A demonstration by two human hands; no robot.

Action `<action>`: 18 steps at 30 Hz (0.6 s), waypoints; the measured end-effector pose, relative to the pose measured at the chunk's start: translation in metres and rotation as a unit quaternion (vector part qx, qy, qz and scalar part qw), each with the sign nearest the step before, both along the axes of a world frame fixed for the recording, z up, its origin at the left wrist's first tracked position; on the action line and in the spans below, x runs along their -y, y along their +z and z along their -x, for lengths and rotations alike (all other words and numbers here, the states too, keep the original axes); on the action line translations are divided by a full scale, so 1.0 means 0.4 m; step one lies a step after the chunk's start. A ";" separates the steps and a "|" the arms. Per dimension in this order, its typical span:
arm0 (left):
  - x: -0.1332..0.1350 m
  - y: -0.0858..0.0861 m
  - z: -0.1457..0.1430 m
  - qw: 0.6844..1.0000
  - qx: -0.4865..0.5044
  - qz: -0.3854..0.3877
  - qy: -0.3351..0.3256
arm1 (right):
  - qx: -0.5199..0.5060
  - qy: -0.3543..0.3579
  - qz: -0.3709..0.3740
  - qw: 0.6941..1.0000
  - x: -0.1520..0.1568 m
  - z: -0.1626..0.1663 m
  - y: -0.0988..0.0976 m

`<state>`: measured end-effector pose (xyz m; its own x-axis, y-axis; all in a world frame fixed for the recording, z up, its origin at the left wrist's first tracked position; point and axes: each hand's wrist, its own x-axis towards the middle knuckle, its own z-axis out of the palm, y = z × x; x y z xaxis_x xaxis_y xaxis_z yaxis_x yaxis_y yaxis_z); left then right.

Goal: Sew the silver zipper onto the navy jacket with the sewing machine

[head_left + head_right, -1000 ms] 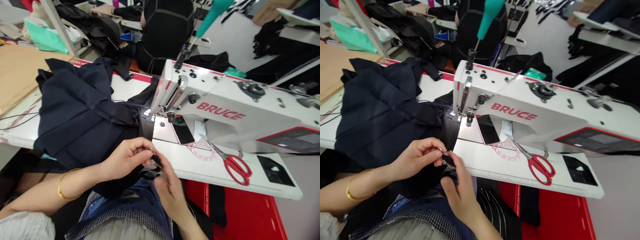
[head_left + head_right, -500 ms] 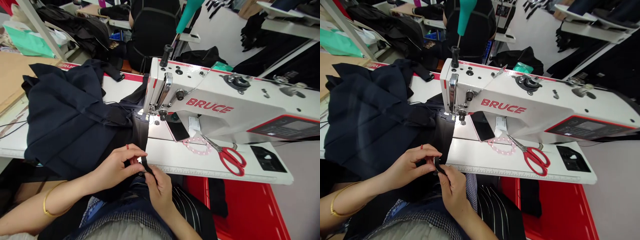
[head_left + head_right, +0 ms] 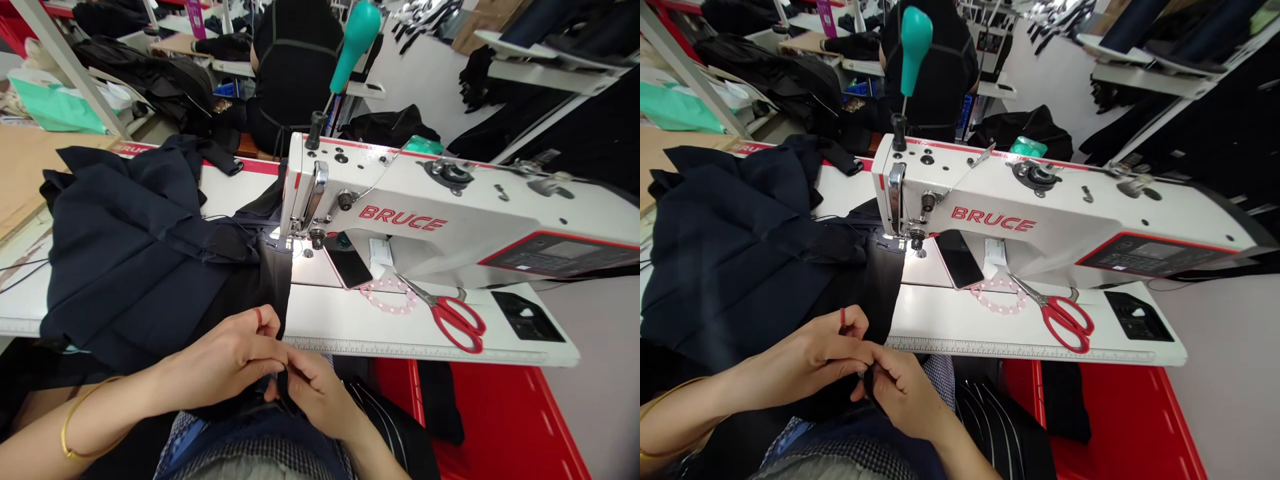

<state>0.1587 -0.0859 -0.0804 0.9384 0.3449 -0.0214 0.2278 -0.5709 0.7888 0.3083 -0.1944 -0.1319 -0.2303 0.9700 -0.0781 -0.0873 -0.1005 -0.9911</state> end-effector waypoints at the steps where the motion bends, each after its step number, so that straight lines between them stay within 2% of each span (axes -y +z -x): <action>1: 0.000 0.000 0.000 1.000 -0.003 -0.004 0.000 | 0.035 -0.006 -0.008 0.999 -0.004 -0.002 0.009; 4: 0.001 -0.005 -0.002 1.000 0.001 0.004 0.002 | 0.107 -0.031 -0.043 0.993 -0.012 -0.004 0.017; 7: 0.002 -0.007 0.000 0.999 0.016 0.037 0.001 | 0.179 -0.050 -0.106 0.977 -0.012 -0.010 0.005; 10: -0.010 0.001 0.014 0.997 0.026 0.065 0.022 | 0.215 -0.002 -0.141 0.967 -0.003 -0.027 -0.004; 13: -0.042 0.016 0.036 0.993 0.023 0.043 0.106 | 0.234 0.070 -0.148 0.958 0.008 -0.047 -0.009; 15: -0.070 0.026 0.040 0.990 -0.005 0.039 0.138 | 0.260 0.103 -0.173 0.944 0.005 -0.057 -0.019; 16: -0.084 0.029 0.036 0.989 -0.022 0.049 0.140 | 0.284 0.101 -0.196 0.933 -0.002 -0.061 -0.028; 18: -0.111 0.030 0.013 0.987 -0.045 0.082 0.129 | 0.359 0.032 -0.261 0.895 -0.032 -0.068 -0.054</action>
